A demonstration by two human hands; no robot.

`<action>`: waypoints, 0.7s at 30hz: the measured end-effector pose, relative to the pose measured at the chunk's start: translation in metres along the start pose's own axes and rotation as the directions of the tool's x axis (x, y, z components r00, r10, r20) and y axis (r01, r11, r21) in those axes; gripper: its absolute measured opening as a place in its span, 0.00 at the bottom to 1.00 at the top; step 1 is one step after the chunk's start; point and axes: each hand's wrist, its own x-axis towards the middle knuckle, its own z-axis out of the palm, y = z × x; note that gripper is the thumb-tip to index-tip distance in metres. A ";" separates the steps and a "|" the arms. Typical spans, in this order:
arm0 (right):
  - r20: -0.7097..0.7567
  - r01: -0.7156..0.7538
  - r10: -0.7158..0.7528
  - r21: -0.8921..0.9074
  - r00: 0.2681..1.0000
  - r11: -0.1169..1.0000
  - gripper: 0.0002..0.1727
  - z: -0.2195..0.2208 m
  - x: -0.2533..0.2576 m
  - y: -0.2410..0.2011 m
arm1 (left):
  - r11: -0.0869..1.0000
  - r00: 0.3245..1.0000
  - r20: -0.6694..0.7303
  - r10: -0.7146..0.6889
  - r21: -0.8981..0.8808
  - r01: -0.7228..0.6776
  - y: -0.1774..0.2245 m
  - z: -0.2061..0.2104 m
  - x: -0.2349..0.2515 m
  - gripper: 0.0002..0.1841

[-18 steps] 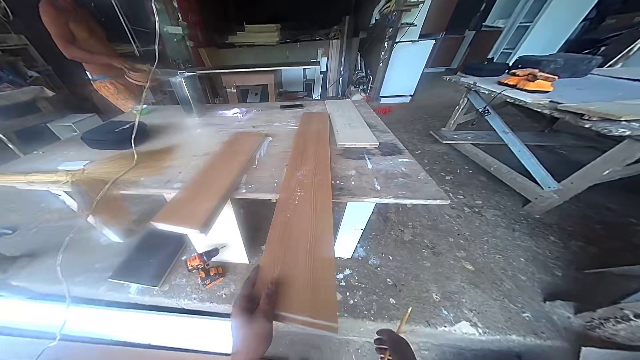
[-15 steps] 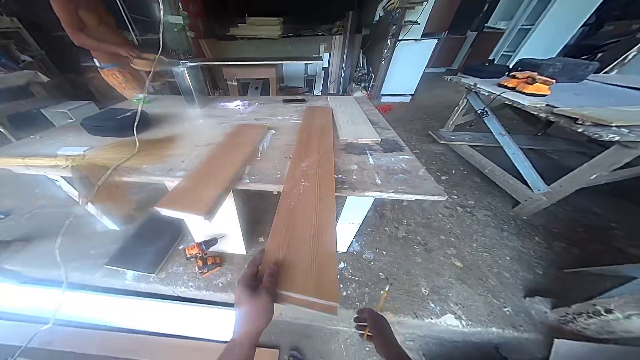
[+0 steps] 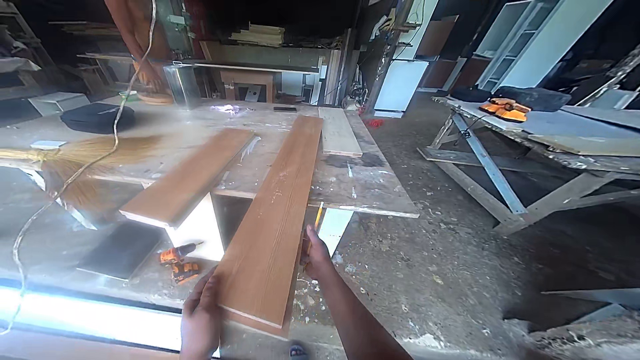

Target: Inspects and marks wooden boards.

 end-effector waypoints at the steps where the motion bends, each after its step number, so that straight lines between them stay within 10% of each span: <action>1: -0.002 0.010 -0.010 0.015 1.000 1.000 0.30 0.005 0.004 -0.002 | 1.000 1.000 -0.014 -0.007 -0.021 0.007 0.000 0.001 0.000 0.18; 8: -0.064 0.108 -0.115 -0.104 0.991 0.989 0.20 0.026 0.002 -0.014 | 0.994 0.994 -0.091 -0.059 -0.093 0.051 0.005 0.004 -0.002 0.18; 21: 0.073 0.185 -0.171 -0.312 0.983 0.932 0.34 0.071 -0.012 -0.078 | 0.874 0.909 -0.063 -0.412 -0.310 0.374 0.018 0.008 -0.012 0.20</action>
